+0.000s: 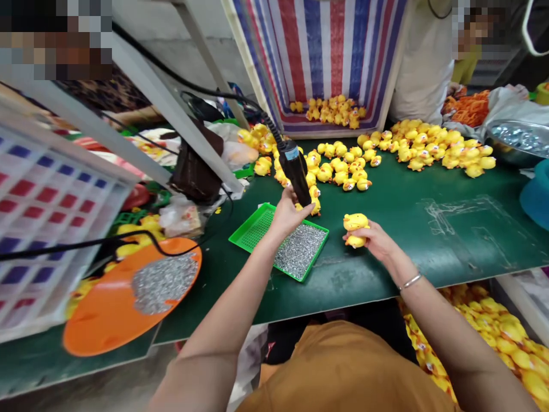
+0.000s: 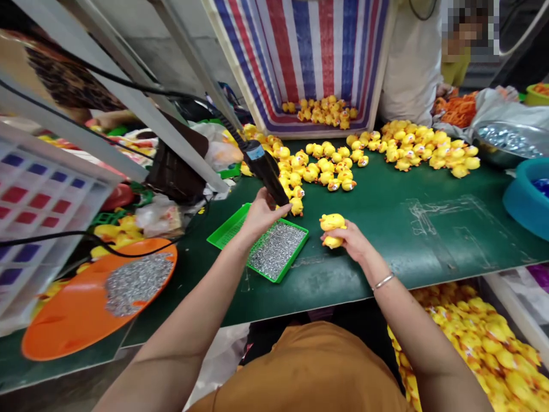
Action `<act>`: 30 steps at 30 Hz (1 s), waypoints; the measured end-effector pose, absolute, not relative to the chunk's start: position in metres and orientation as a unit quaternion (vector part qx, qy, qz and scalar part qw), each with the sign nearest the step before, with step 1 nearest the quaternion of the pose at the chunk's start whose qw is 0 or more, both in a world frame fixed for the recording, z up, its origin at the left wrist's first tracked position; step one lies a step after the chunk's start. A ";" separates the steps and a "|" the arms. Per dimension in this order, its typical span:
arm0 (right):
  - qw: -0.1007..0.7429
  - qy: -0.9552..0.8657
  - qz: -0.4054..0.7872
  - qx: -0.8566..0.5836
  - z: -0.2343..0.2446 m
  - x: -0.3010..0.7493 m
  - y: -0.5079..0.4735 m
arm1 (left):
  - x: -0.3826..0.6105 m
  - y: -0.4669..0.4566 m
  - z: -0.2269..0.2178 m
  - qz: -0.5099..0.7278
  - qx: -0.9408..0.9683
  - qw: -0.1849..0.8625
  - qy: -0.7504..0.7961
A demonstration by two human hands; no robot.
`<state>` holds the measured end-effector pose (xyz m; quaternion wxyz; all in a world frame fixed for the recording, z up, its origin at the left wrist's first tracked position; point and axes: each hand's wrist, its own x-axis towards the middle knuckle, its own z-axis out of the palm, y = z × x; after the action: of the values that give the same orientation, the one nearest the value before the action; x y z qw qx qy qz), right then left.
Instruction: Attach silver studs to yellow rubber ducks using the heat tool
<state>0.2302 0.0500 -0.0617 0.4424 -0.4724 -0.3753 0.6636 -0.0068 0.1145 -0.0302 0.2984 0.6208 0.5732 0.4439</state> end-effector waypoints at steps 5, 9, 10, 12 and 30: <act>0.472 -0.291 0.720 -0.417 -0.060 0.223 0.009 | -0.032 0.056 -0.043 0.203 0.770 0.203 0.569; 0.462 -0.278 0.714 -0.447 -0.060 0.213 -0.004 | -0.038 0.028 -0.052 0.127 0.793 0.188 0.566; 0.463 -0.272 0.711 -0.453 -0.059 0.211 -0.006 | -0.037 0.026 -0.054 0.132 0.787 0.186 0.573; 0.468 -0.264 0.708 -0.458 -0.058 0.205 -0.009 | -0.036 0.025 -0.057 0.156 0.776 0.183 0.583; 0.416 -0.301 0.731 -0.449 -0.057 0.193 -0.026 | -0.024 0.021 -0.056 0.446 0.511 0.470 0.564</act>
<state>0.1933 -0.0255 -0.0569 0.4162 -0.4493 -0.3005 0.7312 -0.0241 0.0214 -0.0563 0.4702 0.5113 0.5642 0.4463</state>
